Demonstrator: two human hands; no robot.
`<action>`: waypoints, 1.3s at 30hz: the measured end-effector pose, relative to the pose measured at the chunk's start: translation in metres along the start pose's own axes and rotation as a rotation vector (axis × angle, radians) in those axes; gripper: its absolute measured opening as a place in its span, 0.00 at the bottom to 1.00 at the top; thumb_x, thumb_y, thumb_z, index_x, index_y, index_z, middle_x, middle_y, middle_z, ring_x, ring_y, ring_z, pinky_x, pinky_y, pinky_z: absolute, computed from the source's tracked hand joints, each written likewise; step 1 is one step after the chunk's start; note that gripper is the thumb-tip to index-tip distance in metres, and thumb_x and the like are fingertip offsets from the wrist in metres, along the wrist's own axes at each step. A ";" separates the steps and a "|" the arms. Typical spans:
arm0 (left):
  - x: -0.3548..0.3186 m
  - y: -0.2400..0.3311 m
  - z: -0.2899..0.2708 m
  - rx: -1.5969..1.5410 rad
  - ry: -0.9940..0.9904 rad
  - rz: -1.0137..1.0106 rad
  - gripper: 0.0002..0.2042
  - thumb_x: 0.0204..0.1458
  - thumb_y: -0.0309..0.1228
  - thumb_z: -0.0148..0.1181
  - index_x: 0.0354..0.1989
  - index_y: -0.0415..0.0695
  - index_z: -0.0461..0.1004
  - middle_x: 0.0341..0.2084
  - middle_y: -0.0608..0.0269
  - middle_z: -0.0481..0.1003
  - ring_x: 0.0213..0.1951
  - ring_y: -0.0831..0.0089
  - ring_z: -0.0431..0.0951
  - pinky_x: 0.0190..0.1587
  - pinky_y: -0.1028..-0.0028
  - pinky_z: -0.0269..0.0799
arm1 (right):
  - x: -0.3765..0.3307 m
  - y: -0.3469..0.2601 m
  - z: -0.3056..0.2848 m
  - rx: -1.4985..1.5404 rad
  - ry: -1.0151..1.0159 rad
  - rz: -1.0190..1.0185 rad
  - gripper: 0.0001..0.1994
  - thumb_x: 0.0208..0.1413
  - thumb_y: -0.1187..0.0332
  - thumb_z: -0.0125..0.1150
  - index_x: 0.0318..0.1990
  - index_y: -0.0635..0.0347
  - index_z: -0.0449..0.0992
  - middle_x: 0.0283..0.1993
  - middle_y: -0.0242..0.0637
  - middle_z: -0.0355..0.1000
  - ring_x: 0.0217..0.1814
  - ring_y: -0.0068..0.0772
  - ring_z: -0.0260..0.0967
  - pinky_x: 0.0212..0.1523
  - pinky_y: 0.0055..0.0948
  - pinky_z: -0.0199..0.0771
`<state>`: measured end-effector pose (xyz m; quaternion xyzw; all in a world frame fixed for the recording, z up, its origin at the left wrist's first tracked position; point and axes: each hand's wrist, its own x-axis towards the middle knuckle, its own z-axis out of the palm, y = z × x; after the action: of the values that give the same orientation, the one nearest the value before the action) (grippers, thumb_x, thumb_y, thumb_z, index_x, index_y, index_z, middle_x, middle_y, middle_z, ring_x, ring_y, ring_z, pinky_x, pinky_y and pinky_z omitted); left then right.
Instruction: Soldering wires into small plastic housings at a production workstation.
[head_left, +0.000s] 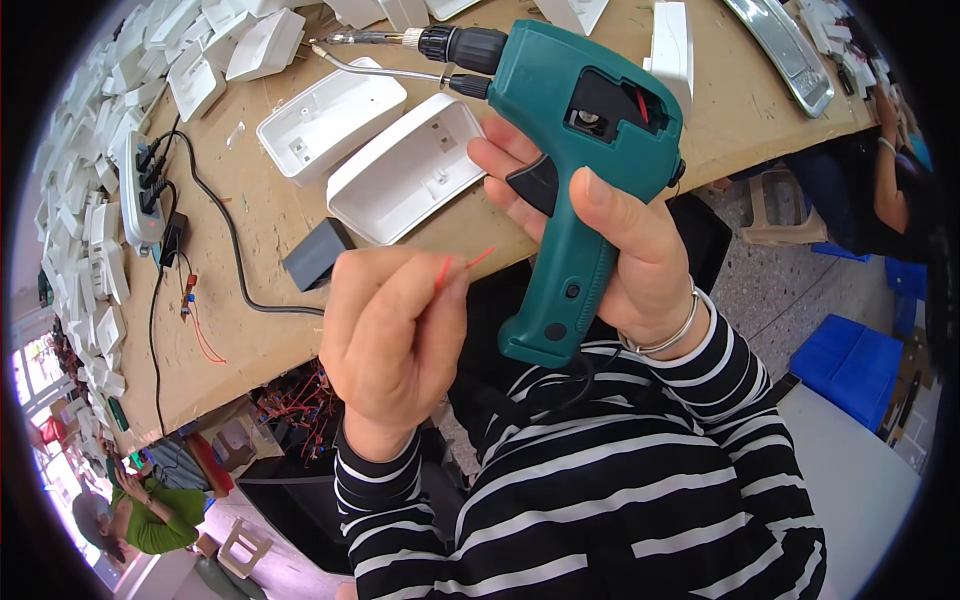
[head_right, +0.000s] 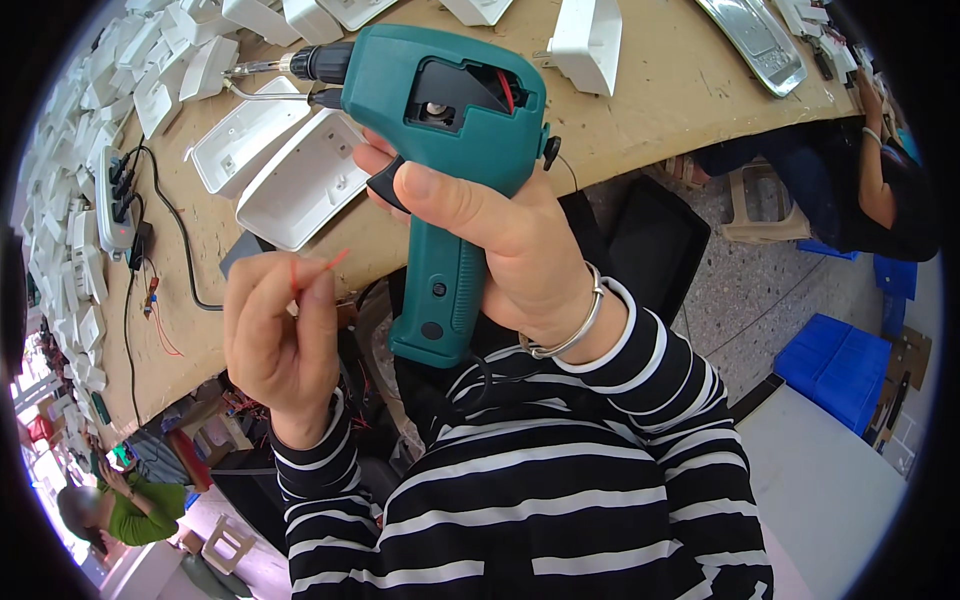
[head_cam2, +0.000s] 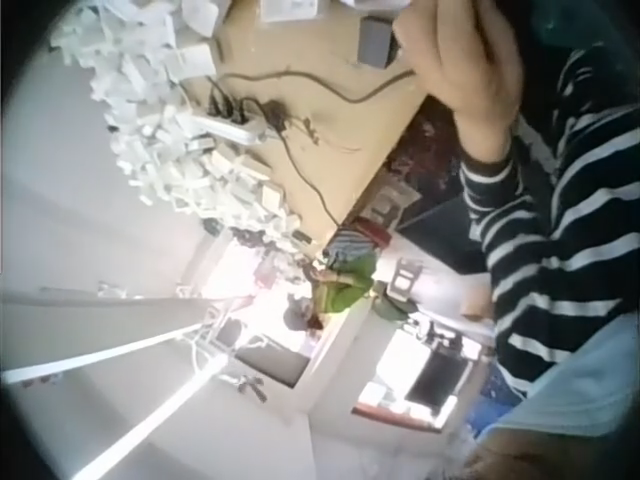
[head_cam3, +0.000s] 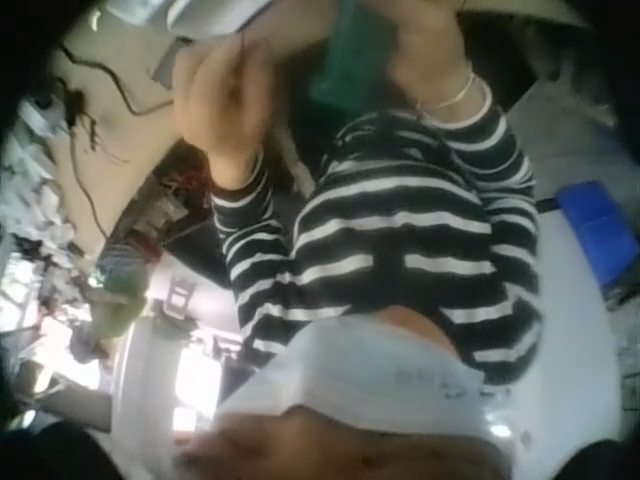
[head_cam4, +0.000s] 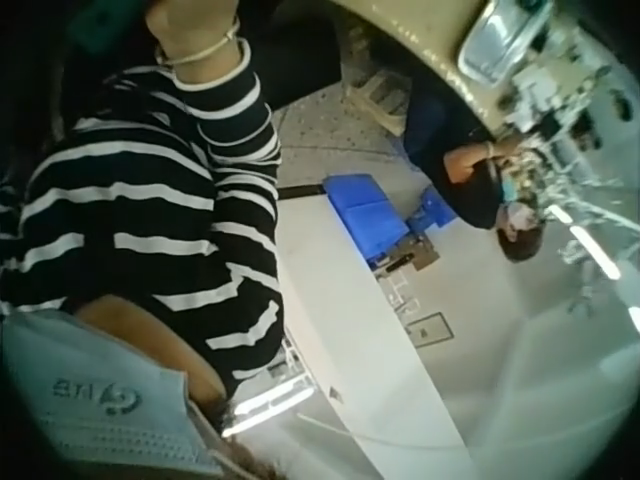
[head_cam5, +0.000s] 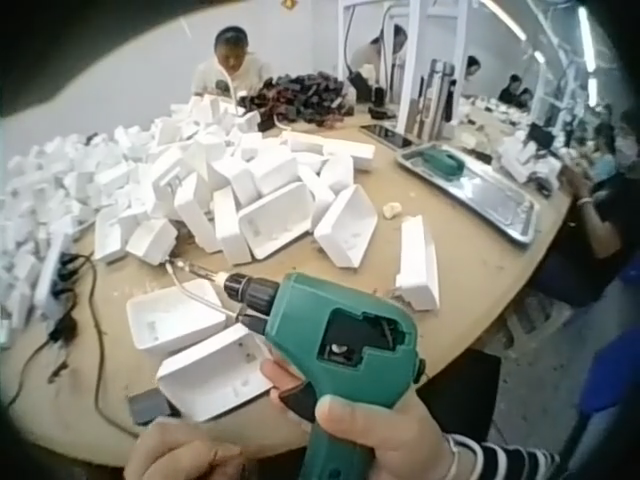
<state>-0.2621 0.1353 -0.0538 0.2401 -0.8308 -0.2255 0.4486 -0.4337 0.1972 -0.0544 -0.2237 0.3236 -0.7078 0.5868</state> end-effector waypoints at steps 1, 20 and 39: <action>-0.003 0.005 0.002 -0.026 0.022 -0.106 0.11 0.40 0.17 0.67 0.34 0.38 0.76 0.29 0.58 0.73 0.30 0.65 0.73 0.35 0.71 0.63 | 0.000 0.000 0.000 -0.004 0.006 -0.003 0.34 0.59 0.61 0.59 0.67 0.65 0.51 0.67 0.54 0.54 0.70 0.48 0.54 0.68 0.38 0.59; 0.032 -0.027 0.018 0.334 0.026 -0.075 0.04 0.39 0.22 0.65 0.25 0.38 0.79 0.40 0.60 0.75 0.43 0.62 0.70 0.48 0.68 0.64 | -0.104 -0.050 -0.023 -0.618 0.230 -0.062 0.44 0.42 0.47 0.73 0.56 0.77 0.62 0.50 0.53 0.69 0.40 0.34 0.74 0.35 0.29 0.79; 0.034 -0.032 0.024 0.502 0.039 -0.050 0.04 0.38 0.25 0.64 0.24 0.41 0.80 0.37 0.64 0.74 0.40 0.63 0.69 0.45 0.67 0.61 | -0.116 -0.028 -0.026 -0.674 0.142 0.002 0.33 0.48 0.61 0.72 0.58 0.71 0.66 0.54 0.53 0.70 0.46 0.36 0.74 0.45 0.30 0.76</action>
<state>-0.2922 0.0940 -0.0626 0.3686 -0.8458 -0.0185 0.3851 -0.4470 0.3182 -0.0450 -0.3547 0.5796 -0.5744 0.4564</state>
